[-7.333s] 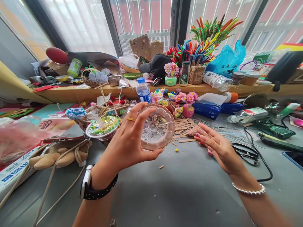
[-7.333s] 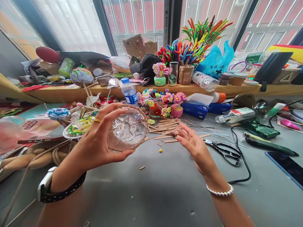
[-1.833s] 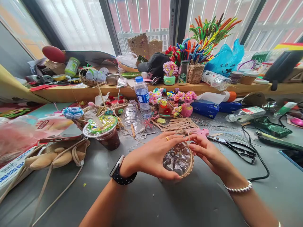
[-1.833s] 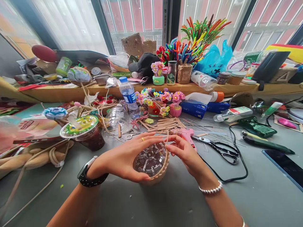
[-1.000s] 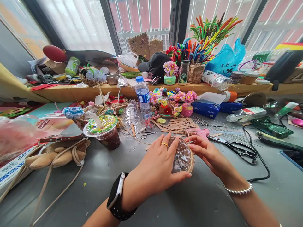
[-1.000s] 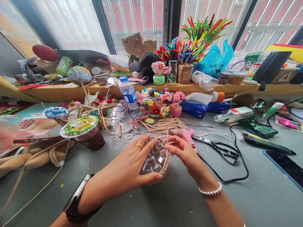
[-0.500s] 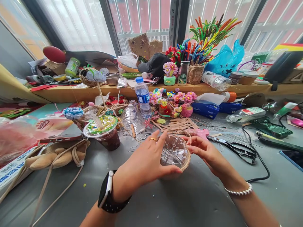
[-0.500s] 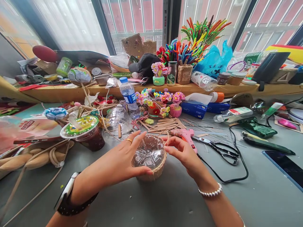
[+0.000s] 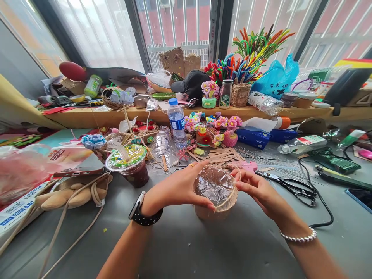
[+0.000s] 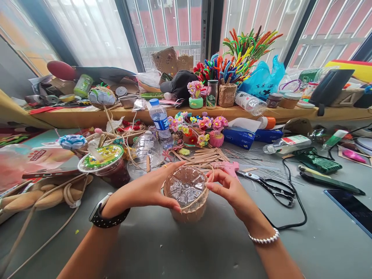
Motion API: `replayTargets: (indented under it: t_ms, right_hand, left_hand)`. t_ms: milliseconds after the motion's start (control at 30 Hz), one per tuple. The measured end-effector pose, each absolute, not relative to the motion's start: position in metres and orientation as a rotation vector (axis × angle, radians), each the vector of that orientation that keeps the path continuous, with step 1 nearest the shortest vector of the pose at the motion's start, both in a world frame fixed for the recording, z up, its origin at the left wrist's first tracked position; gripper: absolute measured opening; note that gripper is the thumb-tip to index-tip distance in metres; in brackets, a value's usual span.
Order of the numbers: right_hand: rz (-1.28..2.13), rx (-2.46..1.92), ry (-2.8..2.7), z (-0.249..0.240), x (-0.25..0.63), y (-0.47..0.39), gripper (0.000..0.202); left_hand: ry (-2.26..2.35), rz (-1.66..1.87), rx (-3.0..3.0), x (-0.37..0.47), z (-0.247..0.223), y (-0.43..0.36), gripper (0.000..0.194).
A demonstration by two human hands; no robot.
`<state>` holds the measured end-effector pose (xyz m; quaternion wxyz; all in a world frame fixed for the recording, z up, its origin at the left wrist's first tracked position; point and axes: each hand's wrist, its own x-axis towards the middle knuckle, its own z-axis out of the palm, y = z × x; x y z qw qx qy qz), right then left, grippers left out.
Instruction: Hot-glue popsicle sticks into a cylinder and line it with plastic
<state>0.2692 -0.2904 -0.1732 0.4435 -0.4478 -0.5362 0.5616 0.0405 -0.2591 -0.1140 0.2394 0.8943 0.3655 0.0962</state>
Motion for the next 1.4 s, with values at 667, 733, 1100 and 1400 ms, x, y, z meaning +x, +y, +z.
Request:
replayTargets:
  t_ms: [667,733,1100,1400]
  right_hand:
    - [1.346,-1.211,-1.475,-0.167,0.277,-0.291,0.02]
    - [1.358,-1.21,-1.438,-0.167,0.276,-0.291,0.022]
    - [1.39,-1.169,-1.33,-0.168,0.273,-0.292,0.02]
    - [1.384,-1.178,-1.352,-0.168,0.275,-0.291,0.021]
  left_hand:
    - [1.037,0.302,2.575,0.068,-0.121,-0.282,0.075]
    - [0.994,0.332,2.567,0.067,-0.12,-0.28,0.074]
    - [0.825,0.372,2.568,0.064,-0.116,-0.276,0.079]
    - [0.828,0.307,2.668,0.064,-0.114,-0.281,0.062]
